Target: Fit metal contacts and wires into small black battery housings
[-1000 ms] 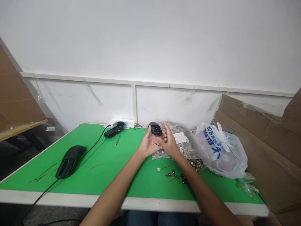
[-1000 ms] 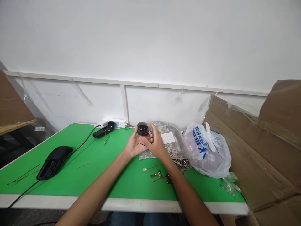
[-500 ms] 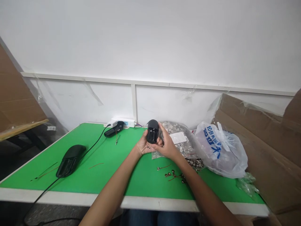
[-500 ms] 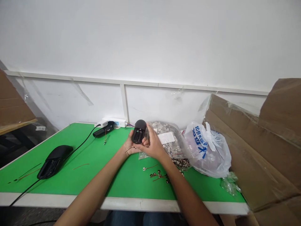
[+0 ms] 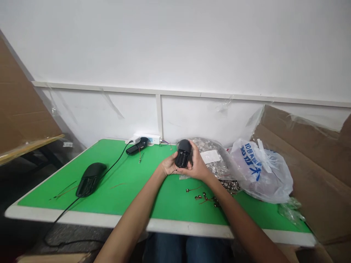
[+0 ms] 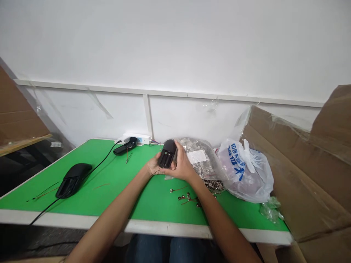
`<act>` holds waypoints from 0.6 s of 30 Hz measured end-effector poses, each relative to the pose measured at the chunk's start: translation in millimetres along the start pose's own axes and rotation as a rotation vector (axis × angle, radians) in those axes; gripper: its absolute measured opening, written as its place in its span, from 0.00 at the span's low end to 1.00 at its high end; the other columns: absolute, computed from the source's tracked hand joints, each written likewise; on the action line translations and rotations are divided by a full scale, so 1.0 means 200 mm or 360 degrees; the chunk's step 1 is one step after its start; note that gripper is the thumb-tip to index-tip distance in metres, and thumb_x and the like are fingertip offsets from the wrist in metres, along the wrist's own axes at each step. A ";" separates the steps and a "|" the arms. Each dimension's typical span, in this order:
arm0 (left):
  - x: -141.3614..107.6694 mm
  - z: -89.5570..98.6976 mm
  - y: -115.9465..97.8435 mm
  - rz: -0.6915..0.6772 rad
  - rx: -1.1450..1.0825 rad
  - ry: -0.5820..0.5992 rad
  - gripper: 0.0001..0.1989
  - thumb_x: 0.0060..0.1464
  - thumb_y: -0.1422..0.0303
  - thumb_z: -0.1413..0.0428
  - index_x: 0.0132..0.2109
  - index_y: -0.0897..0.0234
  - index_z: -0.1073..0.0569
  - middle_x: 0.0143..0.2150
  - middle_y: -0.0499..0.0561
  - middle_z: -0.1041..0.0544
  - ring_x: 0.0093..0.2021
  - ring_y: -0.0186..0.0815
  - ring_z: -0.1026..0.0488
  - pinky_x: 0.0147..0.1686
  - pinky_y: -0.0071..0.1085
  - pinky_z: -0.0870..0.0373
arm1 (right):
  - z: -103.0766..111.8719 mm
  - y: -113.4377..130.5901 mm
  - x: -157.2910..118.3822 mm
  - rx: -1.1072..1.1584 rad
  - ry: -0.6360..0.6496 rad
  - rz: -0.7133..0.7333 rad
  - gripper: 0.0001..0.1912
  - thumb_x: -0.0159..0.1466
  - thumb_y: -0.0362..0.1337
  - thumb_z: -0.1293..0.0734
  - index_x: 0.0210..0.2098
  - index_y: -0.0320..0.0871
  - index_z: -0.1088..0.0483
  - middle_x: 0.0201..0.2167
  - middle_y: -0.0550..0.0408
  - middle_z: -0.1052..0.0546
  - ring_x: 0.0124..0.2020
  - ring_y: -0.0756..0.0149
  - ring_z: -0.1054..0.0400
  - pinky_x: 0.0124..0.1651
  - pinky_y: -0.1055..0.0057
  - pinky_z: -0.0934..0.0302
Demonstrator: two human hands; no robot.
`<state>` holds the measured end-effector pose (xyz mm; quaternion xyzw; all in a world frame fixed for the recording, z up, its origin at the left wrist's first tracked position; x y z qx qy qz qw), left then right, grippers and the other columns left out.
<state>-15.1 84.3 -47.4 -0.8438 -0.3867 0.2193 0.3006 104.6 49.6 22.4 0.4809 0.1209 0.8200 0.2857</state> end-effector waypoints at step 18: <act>-2.31 -0.03 0.37 -0.1030 0.0559 -0.2141 0.36 0.45 0.41 0.32 0.48 0.69 0.20 0.38 0.55 0.17 0.31 0.37 0.24 0.33 0.32 0.25 | 0.11 0.07 -0.07 -0.0152 0.0070 0.0126 0.60 0.64 0.64 0.31 0.78 0.38 0.61 0.78 0.29 0.52 0.79 0.40 0.56 0.78 0.37 0.56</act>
Point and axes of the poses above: each hand's wrist, its own x-axis towards the middle knuckle, its own z-axis out of the back of the hand, y = z × x, the point moved 7 cm from there along x, towards the middle knuckle
